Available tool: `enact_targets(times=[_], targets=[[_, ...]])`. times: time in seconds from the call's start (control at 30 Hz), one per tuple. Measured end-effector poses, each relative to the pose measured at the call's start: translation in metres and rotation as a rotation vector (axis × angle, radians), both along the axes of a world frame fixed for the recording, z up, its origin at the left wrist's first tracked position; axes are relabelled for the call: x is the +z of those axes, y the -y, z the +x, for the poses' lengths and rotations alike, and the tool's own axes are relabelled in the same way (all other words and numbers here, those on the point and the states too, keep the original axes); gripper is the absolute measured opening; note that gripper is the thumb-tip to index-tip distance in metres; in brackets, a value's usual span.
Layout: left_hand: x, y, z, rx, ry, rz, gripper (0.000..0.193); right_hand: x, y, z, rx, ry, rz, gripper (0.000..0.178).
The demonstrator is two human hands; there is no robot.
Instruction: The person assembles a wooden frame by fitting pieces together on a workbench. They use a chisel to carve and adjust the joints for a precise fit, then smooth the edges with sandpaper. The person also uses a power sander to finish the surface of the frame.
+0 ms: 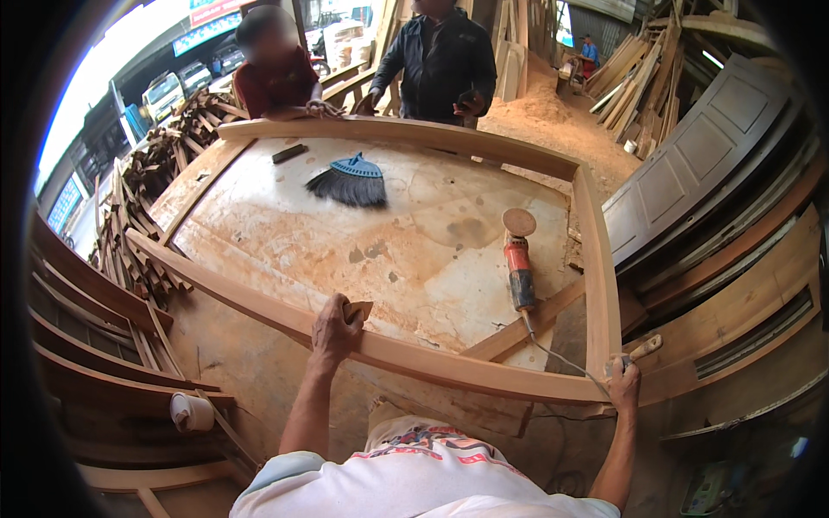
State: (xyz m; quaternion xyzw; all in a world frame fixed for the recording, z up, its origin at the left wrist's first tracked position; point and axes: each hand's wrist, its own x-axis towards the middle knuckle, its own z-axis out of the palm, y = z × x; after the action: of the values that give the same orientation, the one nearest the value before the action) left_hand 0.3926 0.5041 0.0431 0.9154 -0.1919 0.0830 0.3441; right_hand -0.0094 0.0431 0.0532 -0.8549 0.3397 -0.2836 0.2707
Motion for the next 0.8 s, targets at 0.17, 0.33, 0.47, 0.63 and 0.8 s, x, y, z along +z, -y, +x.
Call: enact_targets(times=[0.17, 0.33, 0.47, 0.63, 0.8], targets=[[0.002, 0.001, -0.002, 0.015, -0.036, -0.008, 0.034, -0.002, -0.003, 0.005, -0.05, -0.018, -0.027, 0.034], [0.003, 0.0, -0.001, 0.02, -0.043, -0.001, 0.034, -0.005, -0.001, 0.006, -0.079, -0.01, 0.004, 0.035], [0.004, 0.001, -0.002, 0.03, -0.036, -0.007, 0.034, -0.006, -0.004, 0.006, -0.142, -0.053, 0.02, 0.034], [0.006, 0.0, -0.001, 0.029, -0.07, -0.004, 0.033, -0.012, 0.0, 0.005, -0.089, -0.007, -0.023, 0.034], [0.008, 0.004, 0.0, 0.028, -0.068, 0.008, 0.033, -0.007, -0.005, 0.007, -0.092, -0.012, -0.023, 0.035]])
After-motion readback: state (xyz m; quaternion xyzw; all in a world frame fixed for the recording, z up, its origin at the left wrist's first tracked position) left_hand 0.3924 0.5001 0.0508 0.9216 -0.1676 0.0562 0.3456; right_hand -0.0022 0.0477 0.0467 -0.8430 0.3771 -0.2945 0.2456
